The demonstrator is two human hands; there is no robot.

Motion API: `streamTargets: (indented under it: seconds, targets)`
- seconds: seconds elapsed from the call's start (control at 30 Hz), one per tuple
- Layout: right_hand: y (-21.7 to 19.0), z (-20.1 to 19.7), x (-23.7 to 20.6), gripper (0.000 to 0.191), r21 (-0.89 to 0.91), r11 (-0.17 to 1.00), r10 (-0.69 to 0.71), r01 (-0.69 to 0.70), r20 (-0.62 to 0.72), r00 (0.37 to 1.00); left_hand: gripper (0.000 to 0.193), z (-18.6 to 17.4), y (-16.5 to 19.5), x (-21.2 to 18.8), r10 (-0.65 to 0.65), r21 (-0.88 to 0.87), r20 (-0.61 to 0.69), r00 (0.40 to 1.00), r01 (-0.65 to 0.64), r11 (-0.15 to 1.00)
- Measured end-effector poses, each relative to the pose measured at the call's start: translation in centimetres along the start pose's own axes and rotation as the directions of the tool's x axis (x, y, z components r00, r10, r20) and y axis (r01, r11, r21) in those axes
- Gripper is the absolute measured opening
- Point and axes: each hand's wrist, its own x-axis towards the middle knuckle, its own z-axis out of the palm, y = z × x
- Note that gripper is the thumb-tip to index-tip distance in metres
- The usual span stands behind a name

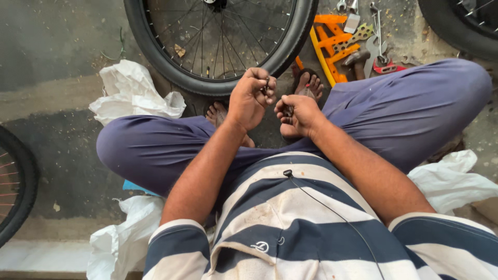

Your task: The person sits on the ground, takes orange tire levers out of a plastic bag, and uses the levers to pry the tire bead over the rim of a bicycle wheel, working around the wheel by hand.

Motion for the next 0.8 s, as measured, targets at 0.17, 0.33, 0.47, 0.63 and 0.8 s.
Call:
streamTargets:
  seconds: [0.17,0.33,0.47,0.63,0.8]
  targets:
    - [-4.7,-0.6,2.2,0.012,-0.365,0.902,-0.228,0.228,0.044,0.973,0.022,-1.2,-1.1,0.3,-0.022,0.06,-0.152,0.988,0.031,0.998]
    - [-10.9,-5.3,7.4,0.018,-0.925,0.343,-0.622,0.164,-0.092,0.777,0.016,-2.9,-2.1,1.5,0.128,0.167,-0.362,0.923,-0.07,0.983]
    - [-10.2,-10.6,10.4,0.014,-0.972,0.234,-0.627,-0.024,-0.17,0.76,0.022,-3.4,-1.9,1.6,0.133,0.171,-0.338,0.932,-0.078,0.982]
    - [-7.7,-12.8,12.7,0.026,-0.991,-0.109,-0.574,-0.081,-0.003,0.819,0.024,-2.8,-0.8,2.5,0.143,0.162,-0.322,0.936,-0.094,0.982]
    - [-7.1,-12.5,13.4,0.029,-0.985,-0.045,-0.552,-0.167,-0.115,0.826,0.03,-2.9,-0.3,4.0,0.146,0.183,-0.319,0.936,-0.09,0.979]
